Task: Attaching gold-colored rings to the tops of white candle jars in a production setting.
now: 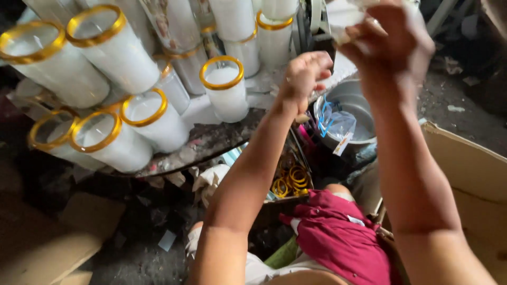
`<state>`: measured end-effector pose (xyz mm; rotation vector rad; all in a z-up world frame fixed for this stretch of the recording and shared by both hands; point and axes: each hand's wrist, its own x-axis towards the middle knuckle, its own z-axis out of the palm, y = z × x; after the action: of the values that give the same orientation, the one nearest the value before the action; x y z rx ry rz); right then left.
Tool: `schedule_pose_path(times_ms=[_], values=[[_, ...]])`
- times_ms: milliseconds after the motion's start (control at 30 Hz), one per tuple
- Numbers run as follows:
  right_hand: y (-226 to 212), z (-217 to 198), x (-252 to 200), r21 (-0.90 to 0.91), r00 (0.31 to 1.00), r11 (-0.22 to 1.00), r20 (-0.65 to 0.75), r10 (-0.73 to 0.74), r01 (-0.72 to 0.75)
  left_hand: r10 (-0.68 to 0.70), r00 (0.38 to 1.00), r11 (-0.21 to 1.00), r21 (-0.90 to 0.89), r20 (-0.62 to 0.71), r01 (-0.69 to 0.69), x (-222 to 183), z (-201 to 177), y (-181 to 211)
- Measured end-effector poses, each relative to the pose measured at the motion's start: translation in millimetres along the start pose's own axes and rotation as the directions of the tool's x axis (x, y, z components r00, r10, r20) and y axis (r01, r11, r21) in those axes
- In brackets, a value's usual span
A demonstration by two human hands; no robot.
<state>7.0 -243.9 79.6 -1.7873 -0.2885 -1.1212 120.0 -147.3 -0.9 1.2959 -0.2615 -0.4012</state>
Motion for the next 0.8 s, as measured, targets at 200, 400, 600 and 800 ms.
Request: schedule_pose_path(times_ms=[200, 400, 600, 800], values=[[-25.8, -40.5, -114.5, 0.139, 0.999, 0.99, 0.004, -0.041, 0.041, -0.022, 0.993, 0.989, -0.145, -0.113, 0.005, -13.7, -3.4, 19.3], [14.3, -33.7, -161.2, 0.221, 0.974, 0.952, 0.127, 0.189, -0.214, 0.027, 0.969, 0.992, -0.11, -0.246, -0.056, 0.8, 11.0, 12.4], [37.6, -37.2, -174.5, 0.161, 0.923, 0.911, 0.124, 0.363, -0.38, 0.046, 0.952, 0.965, -0.234, -0.303, -0.121, 20.6, 18.6, -4.3], [42.6, -41.2, -173.7, 0.073, 0.916, 0.916, 0.116, 0.385, -0.394, 0.046, 0.939, 0.972, -0.202, -0.34, -0.121, 22.1, 20.8, 0.8]])
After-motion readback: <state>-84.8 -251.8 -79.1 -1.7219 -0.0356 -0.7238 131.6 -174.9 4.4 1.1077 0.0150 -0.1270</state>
